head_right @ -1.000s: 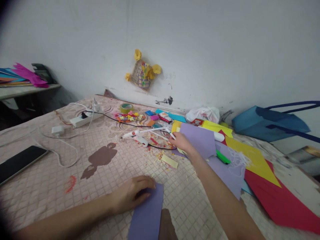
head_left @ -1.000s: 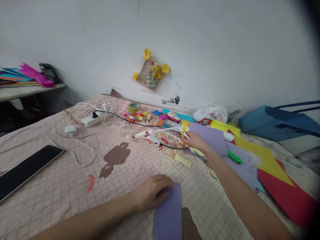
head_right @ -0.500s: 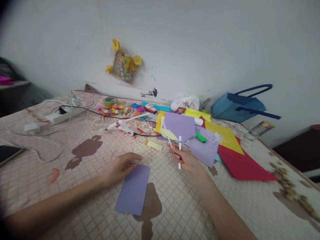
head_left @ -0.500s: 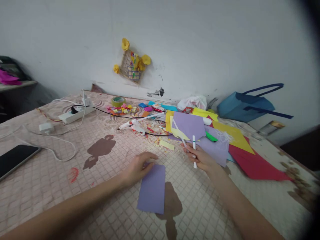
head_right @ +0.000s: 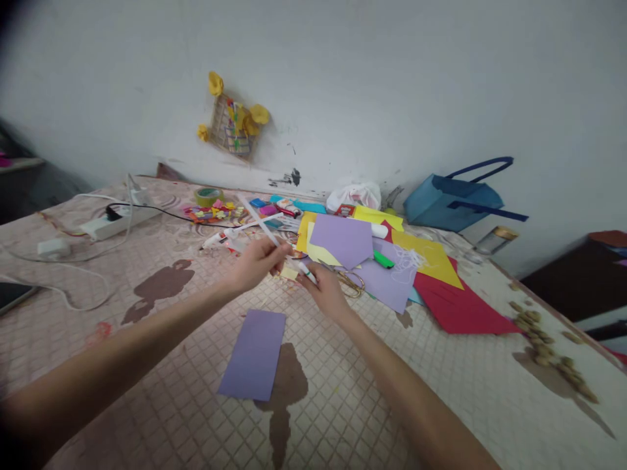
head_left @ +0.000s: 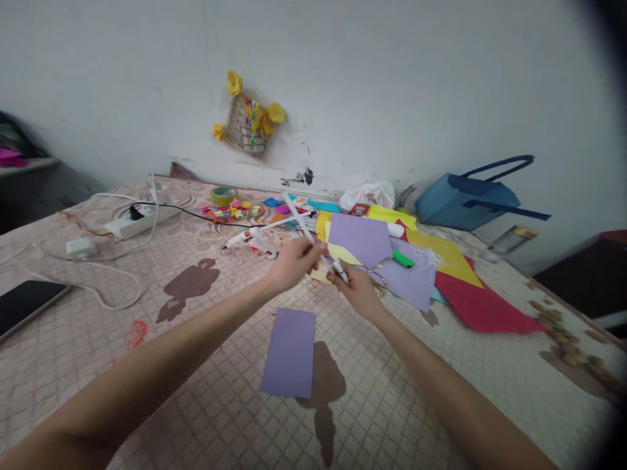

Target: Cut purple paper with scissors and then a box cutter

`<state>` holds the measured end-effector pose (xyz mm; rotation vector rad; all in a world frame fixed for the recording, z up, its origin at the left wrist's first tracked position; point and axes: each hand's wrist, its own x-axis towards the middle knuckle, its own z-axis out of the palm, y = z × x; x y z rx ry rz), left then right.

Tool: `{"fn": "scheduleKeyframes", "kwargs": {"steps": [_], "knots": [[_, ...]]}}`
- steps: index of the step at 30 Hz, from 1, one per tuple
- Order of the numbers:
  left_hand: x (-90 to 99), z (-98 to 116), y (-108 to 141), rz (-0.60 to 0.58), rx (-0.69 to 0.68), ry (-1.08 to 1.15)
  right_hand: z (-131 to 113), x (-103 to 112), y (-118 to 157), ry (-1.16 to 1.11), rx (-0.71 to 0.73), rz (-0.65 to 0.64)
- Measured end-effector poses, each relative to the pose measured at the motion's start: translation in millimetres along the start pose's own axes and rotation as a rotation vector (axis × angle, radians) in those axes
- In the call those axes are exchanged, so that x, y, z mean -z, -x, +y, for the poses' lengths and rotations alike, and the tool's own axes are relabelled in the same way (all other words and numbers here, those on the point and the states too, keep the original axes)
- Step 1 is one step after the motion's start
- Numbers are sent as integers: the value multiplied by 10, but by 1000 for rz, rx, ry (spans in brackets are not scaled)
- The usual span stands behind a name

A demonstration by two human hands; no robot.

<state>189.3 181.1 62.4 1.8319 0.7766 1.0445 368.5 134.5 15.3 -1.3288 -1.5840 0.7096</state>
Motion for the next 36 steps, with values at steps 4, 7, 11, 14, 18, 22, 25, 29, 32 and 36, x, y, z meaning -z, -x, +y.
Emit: {"fn": "scheduleKeyframes", "kwargs": {"steps": [4,7,11,14,18,22,25,29,32,36], "knots": [[411,79,170,113,31,-9,73,43,-151,163,23,127],[551,27,372,59,105,-59,149,56,-194,216,21,162],[534,-118,577,-9,177,-125,192,77,-198,199,6,151],[538,-194,648,-24,211,-171,167,121,-162,122,-54,123],[637,-232,684,-46,254,-233,90,137,-48,-95,-202,-62],[734,-224,702,-43,305,-257,42,61,60,-355,-334,-214],[744,-210,719,-35,318,-246,21,-3,99,-508,-388,-255],[685,-201,752,-36,321,-224,2,-50,127,-639,-432,-286],[656,-195,771,-64,331,-211,16,-79,153,-697,-451,-289],[730,-199,819,-90,390,-219,50,-143,189,-763,-457,-266]]}}
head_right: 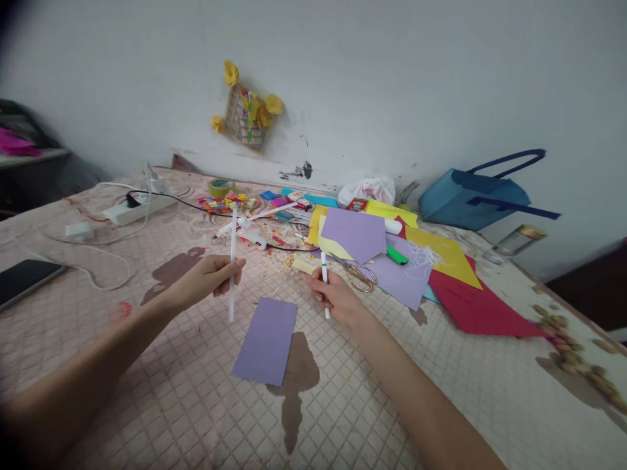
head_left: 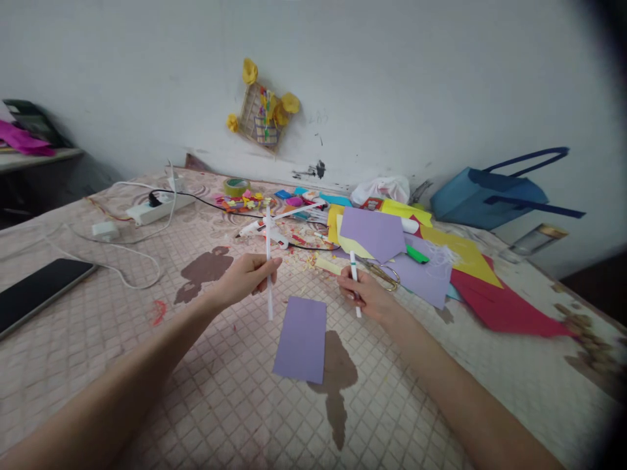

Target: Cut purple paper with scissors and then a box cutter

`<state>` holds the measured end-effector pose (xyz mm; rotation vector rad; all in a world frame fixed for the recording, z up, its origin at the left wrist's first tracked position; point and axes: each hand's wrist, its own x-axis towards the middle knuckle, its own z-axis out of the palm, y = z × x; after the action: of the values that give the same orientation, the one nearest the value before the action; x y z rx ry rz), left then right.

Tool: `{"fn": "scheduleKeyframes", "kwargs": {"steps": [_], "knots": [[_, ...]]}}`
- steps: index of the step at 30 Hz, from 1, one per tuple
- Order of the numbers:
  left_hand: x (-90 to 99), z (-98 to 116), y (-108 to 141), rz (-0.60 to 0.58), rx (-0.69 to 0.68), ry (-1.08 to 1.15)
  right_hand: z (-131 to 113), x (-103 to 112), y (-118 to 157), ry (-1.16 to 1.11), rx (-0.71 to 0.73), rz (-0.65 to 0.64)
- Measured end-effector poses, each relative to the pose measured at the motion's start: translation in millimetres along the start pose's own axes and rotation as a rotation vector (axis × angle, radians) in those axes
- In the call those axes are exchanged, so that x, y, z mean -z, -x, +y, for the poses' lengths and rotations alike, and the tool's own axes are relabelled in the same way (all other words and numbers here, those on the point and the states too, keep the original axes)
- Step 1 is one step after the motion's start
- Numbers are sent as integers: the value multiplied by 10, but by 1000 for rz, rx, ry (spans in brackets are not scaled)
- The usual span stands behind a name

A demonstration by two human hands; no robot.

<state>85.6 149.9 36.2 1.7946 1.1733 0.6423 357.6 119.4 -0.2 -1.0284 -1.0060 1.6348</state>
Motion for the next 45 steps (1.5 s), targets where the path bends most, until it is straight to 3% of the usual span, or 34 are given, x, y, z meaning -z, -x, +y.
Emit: {"fn": "scheduleKeyframes", "kwargs": {"steps": [4,6,8,19,22,23,25,27,30,33,39,45], "knots": [[131,-131,103,-125,77,-76,50,-53,-10,-101,-2,-29],[182,-207,150,-235,101,-227,58,-77,-15,-147,-36,-74],[209,-265,176,-251,105,-374,61,-93,-19,-186,-70,-116],[235,-304,205,-139,100,-592,81,-124,-15,-246,-98,-152],[187,-200,224,37,93,-608,84,-143,-6,-225,-82,-139],[141,-144,219,111,66,-572,90,-157,0,-217,-68,-132],[-3,-15,180,130,-53,-378,108,-199,19,-195,-25,-115],[-199,112,103,26,-102,-12,130,-251,44,-168,21,-101],[-489,249,-49,-107,-90,162,152,-325,85,-120,75,-88],[-658,300,-165,-200,-63,313,149,-362,118,-82,113,-77],[-722,237,-183,-226,7,525,141,-377,142,-44,153,-53],[-731,233,-119,-199,23,598,157,-411,154,-42,165,-62]]}}
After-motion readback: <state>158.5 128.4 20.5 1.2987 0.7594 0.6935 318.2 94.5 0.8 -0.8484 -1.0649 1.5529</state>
